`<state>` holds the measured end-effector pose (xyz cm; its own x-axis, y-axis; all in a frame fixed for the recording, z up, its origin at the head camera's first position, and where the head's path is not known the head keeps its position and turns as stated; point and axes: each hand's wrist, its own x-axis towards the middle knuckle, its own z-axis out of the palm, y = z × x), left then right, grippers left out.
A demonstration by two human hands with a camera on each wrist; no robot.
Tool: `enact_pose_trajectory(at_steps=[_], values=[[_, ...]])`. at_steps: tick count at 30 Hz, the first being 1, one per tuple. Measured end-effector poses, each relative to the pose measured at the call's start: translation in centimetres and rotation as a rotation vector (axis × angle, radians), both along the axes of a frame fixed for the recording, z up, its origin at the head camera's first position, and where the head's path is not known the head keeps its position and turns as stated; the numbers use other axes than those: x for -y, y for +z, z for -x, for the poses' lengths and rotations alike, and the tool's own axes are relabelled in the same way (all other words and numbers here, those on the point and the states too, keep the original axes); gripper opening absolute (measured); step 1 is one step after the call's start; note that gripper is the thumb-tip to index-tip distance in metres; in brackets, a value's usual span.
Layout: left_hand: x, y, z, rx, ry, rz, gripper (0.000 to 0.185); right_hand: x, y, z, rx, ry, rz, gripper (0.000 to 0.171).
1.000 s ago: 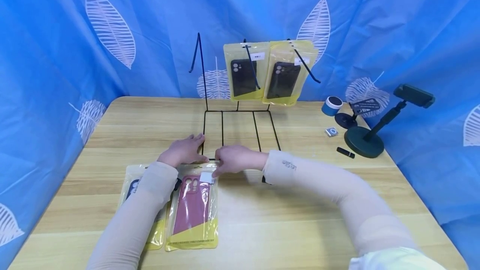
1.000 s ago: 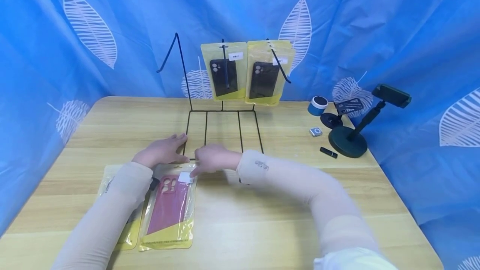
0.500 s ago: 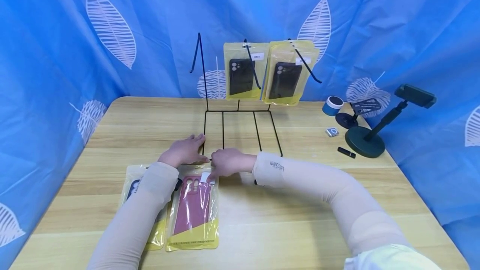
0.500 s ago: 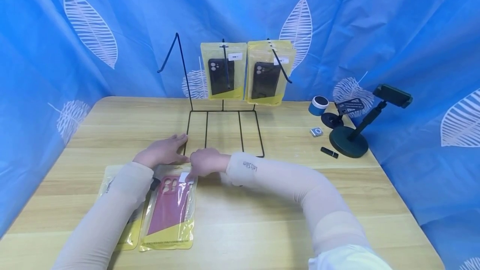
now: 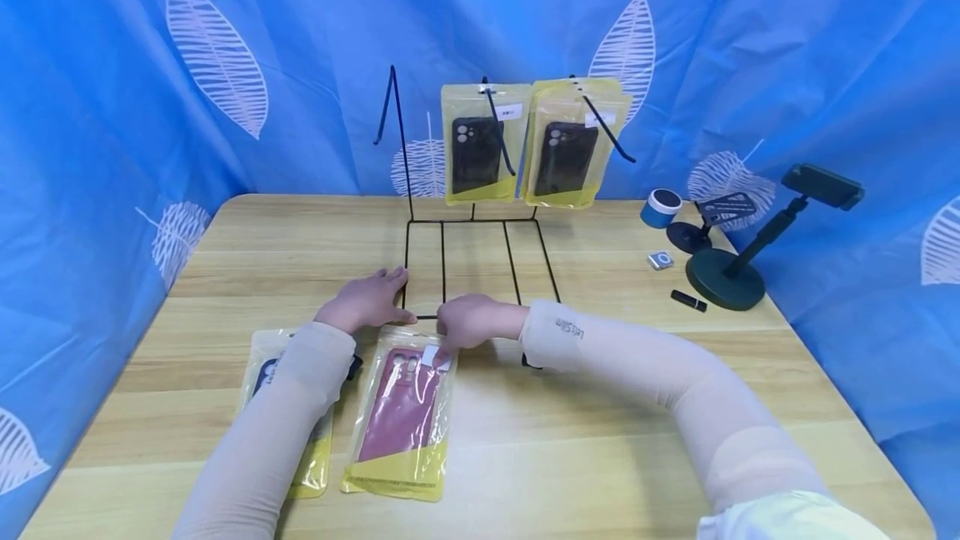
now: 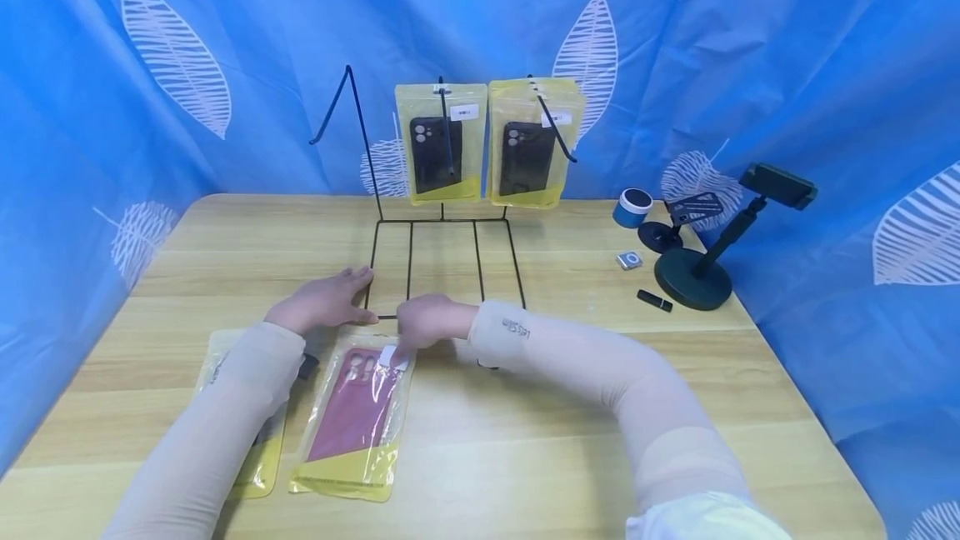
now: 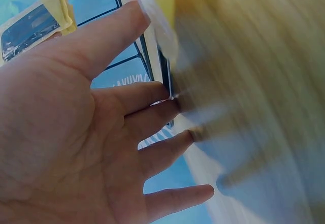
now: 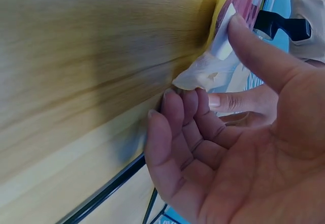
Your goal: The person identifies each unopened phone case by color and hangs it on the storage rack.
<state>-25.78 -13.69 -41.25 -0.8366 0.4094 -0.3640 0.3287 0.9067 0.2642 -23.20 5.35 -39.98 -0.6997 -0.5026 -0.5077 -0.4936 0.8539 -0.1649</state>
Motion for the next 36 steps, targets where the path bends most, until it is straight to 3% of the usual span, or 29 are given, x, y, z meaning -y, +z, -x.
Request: enact_pose_trajectory(at_steps=[6,9,12,16,23,31,36], values=[[0.0,0.1,-0.2,0.005,-0.002,-0.004,0.091,-1.1,0.1,-0.3,0.012,-0.044,0.001,0.038],[0.0,0.1,-0.2,0.01,-0.001,-0.009,0.091,-1.8,0.0,-0.5,0.016,-0.076,0.027,0.043],[0.0,0.2,-0.1,0.007,0.0,-0.015,0.091,-2.7,0.2,-0.5,0.049,-0.1,0.08,0.028],[0.0,0.2,0.0,-0.006,-0.005,-0.008,0.085,-4.1,0.8,-0.3,0.106,-0.136,0.194,0.037],[0.0,-0.2,0.1,-0.009,-0.002,0.013,0.077,-6.5,3.9,-1.0,0.187,-0.273,0.558,0.023],[0.1,-0.3,0.1,-0.002,0.012,0.005,0.084,-8.9,6.9,-3.0,-0.01,-0.236,0.703,0.025],[0.0,-0.2,0.0,0.008,0.015,0.002,0.09,-10.3,8.1,-3.8,-0.199,-0.213,0.813,0.021]])
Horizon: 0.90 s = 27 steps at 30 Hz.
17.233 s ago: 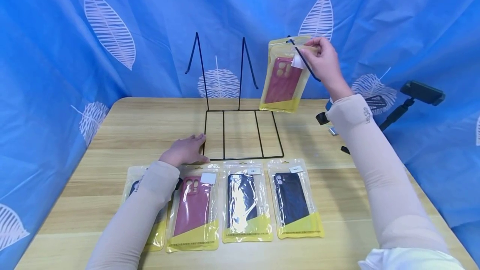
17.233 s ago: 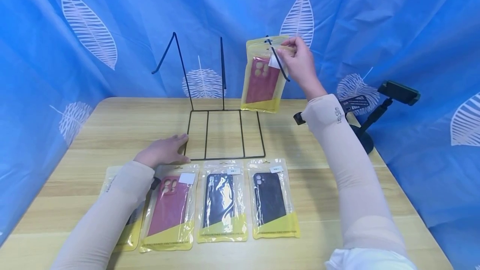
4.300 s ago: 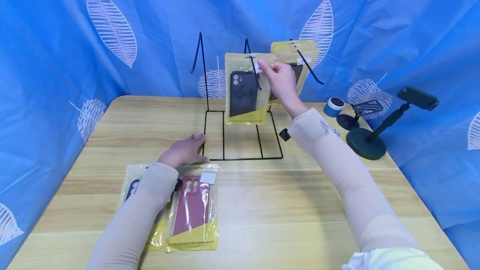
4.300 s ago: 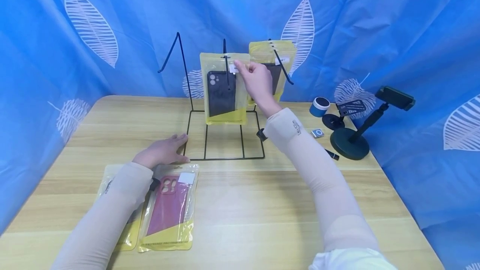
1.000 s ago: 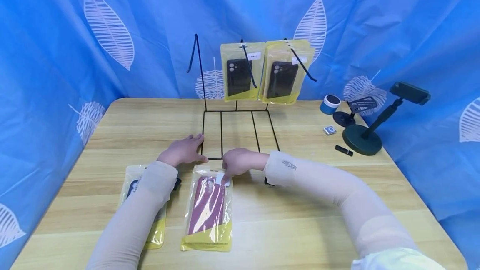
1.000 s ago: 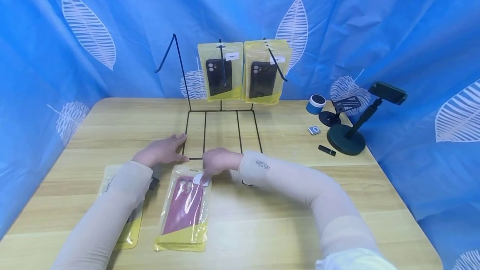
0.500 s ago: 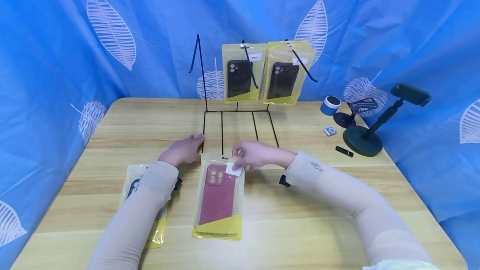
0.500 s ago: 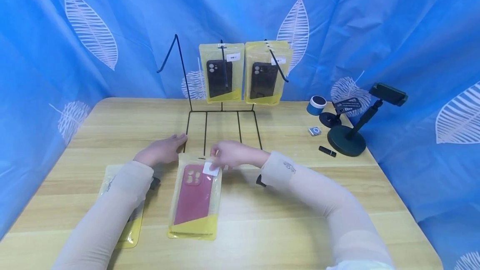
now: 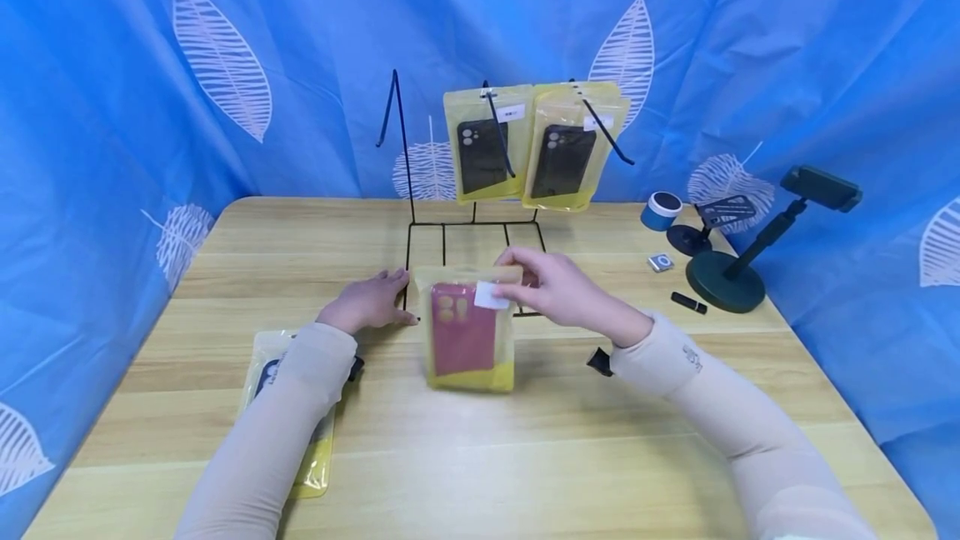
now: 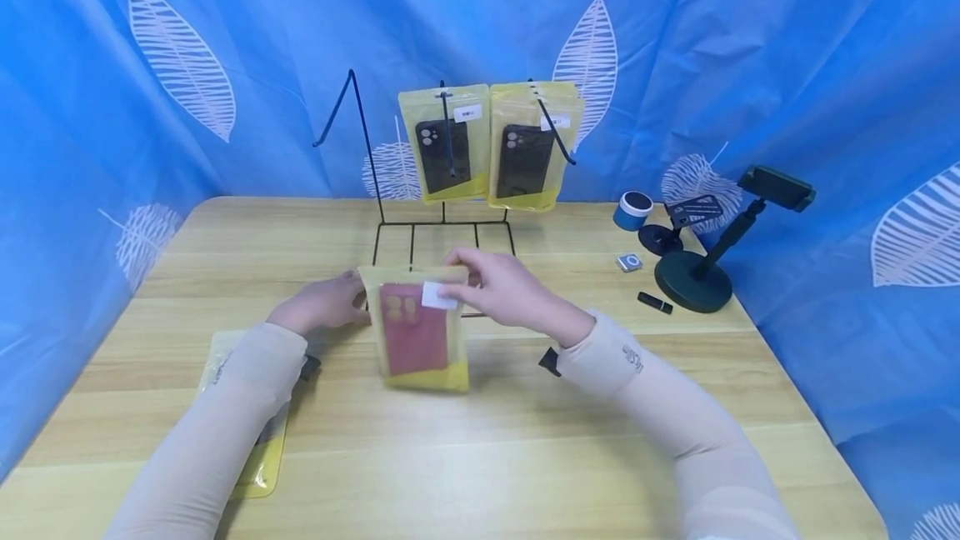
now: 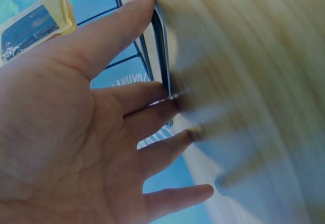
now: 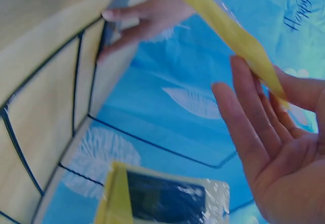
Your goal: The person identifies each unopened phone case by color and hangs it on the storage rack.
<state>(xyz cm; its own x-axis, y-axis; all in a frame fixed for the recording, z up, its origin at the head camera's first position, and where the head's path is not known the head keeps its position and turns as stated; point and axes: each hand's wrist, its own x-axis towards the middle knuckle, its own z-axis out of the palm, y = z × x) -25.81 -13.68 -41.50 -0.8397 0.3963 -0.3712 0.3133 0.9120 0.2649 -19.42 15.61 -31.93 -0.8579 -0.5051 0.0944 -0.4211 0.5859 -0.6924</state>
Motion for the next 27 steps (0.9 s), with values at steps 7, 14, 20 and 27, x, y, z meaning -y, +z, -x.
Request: enact_pose_trajectory(at_steps=[7,14,20,27], values=[[0.0,0.0,0.0,0.0,-0.003,0.004,0.09,-1.3,1.7,0.7,-0.256,-0.095,0.363,0.009],[0.0,0.1,-0.1,0.014,0.006,0.006,0.09,-1.7,2.6,1.6,-0.326,-0.166,0.57,0.011],[0.0,0.0,-0.1,0.012,0.007,0.001,0.09,-1.8,2.9,2.4,-0.276,-0.191,0.608,0.012],[0.1,-0.1,0.0,0.011,0.005,-0.014,0.09,-1.4,2.7,3.7,-0.259,-0.229,0.574,0.019]])
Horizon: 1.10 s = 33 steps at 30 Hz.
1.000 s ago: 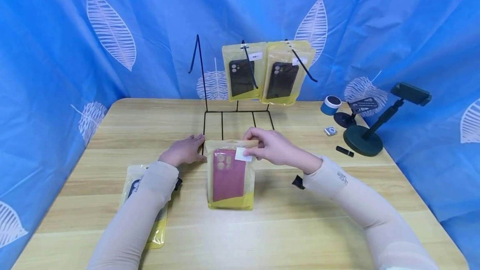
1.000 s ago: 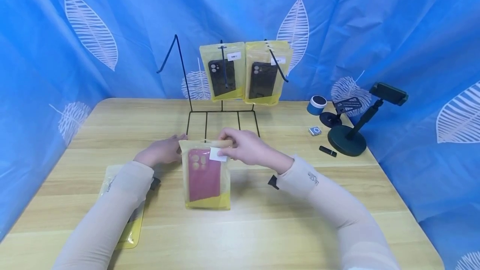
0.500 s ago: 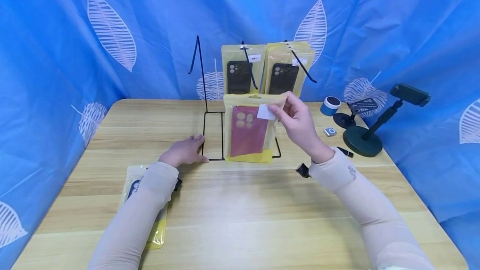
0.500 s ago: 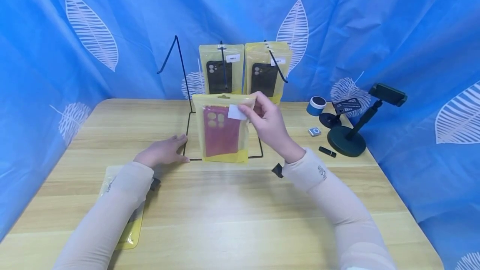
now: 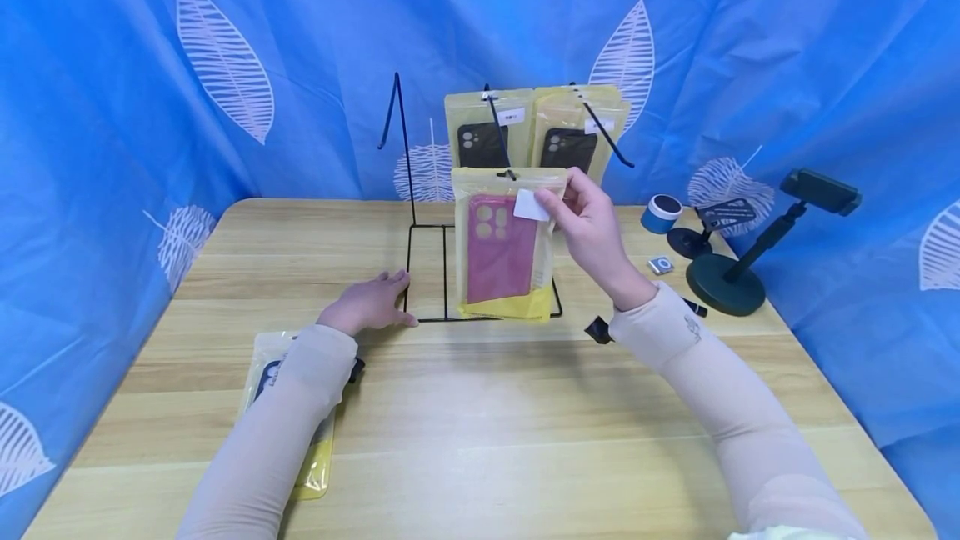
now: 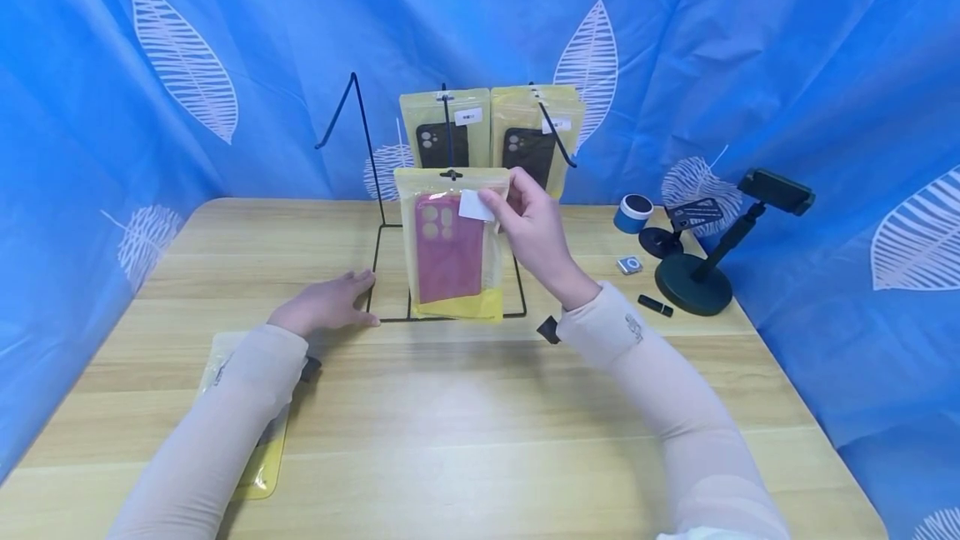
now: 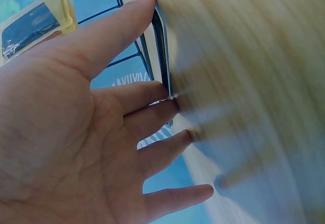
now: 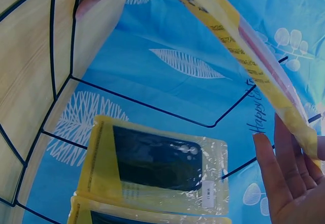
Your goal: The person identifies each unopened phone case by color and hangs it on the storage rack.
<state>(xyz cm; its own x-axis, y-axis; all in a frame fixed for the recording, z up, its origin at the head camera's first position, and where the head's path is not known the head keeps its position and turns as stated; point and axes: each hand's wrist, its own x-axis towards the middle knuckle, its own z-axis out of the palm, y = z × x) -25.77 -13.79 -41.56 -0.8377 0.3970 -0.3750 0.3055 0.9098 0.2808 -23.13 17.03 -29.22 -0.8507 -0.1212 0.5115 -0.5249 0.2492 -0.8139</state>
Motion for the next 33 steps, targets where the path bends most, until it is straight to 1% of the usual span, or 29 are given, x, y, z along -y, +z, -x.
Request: enact_pose_trajectory(at_steps=[10,17,20,25,31,33], values=[[-0.1,0.2,-0.1,0.007,0.012,-0.003,0.09,0.2,-0.1,2.5,0.037,-0.062,0.025,0.017],[-0.1,0.2,-0.3,0.005,0.017,-0.008,0.092,0.8,-0.1,4.5,0.022,-0.169,0.032,0.02],[-0.1,0.1,-0.3,0.007,0.021,-0.009,0.092,1.0,-0.1,5.2,0.024,-0.197,0.037,0.022],[-0.2,0.1,-0.3,0.004,0.025,-0.006,0.09,1.3,-0.1,6.3,0.034,-0.238,-0.003,0.027],[-0.2,0.1,-0.3,-0.002,0.018,-0.009,0.09,1.9,0.0,7.4,0.017,-0.312,-0.084,0.03],[-0.2,0.0,-0.3,-0.002,0.017,-0.013,0.091,2.0,-0.1,7.8,0.024,-0.34,-0.109,0.031]])
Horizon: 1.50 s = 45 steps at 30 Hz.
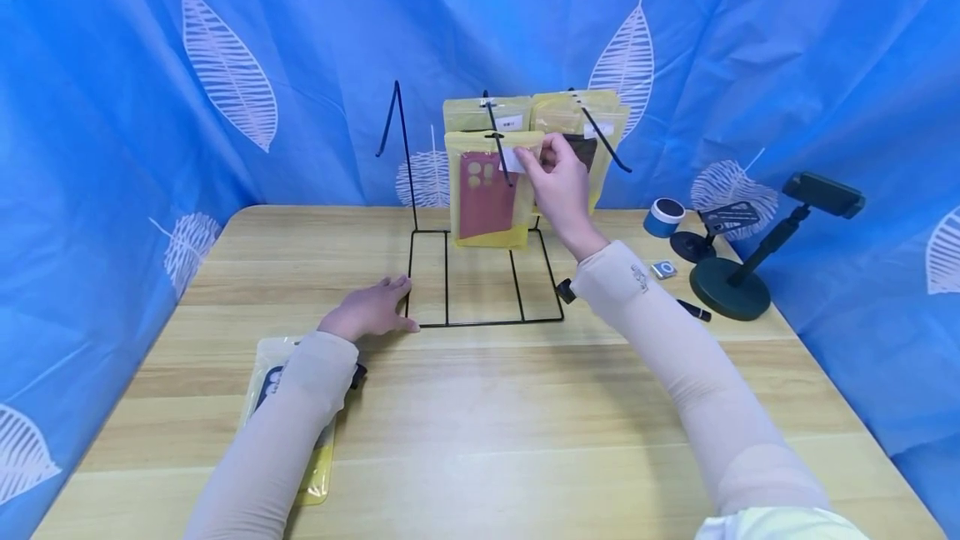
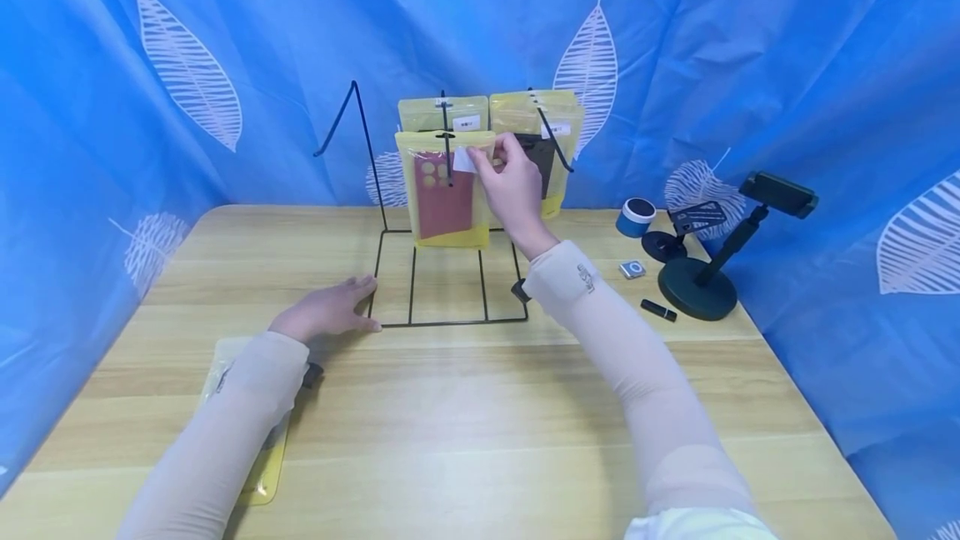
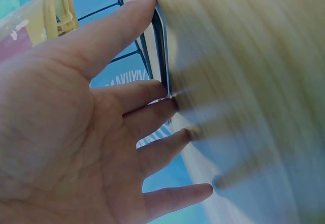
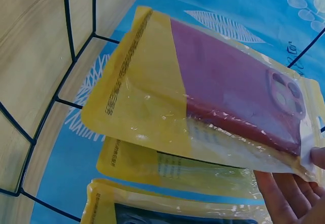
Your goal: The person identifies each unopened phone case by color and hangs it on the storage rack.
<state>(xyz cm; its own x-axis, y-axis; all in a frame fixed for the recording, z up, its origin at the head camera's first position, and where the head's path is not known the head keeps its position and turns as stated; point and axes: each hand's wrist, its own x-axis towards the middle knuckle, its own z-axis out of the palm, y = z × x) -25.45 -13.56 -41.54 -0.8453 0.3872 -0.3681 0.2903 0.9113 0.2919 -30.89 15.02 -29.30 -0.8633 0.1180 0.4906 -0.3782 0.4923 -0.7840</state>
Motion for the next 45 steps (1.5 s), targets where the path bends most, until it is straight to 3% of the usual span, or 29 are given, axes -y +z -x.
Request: enact_pose_trajectory(at_steps=[25,32,39,45], values=[[0.0,0.0,-0.4,0.015,0.023,-0.008,0.09,0.7,0.1,2.7,0.047,-0.087,-0.072,0.035],[0.1,0.0,-0.4,0.003,0.021,-0.011,0.089,0.7,0.0,3.2,0.08,-0.069,-0.055,0.04],[0.0,0.0,-0.5,-0.001,0.018,-0.019,0.088,-0.4,-1.3,2.6,0.107,-0.069,-0.112,0.056],[0.0,0.0,-0.6,0.002,0.018,-0.014,0.088,-2.3,-2.4,0.3,0.13,-0.044,-0.191,0.058]])
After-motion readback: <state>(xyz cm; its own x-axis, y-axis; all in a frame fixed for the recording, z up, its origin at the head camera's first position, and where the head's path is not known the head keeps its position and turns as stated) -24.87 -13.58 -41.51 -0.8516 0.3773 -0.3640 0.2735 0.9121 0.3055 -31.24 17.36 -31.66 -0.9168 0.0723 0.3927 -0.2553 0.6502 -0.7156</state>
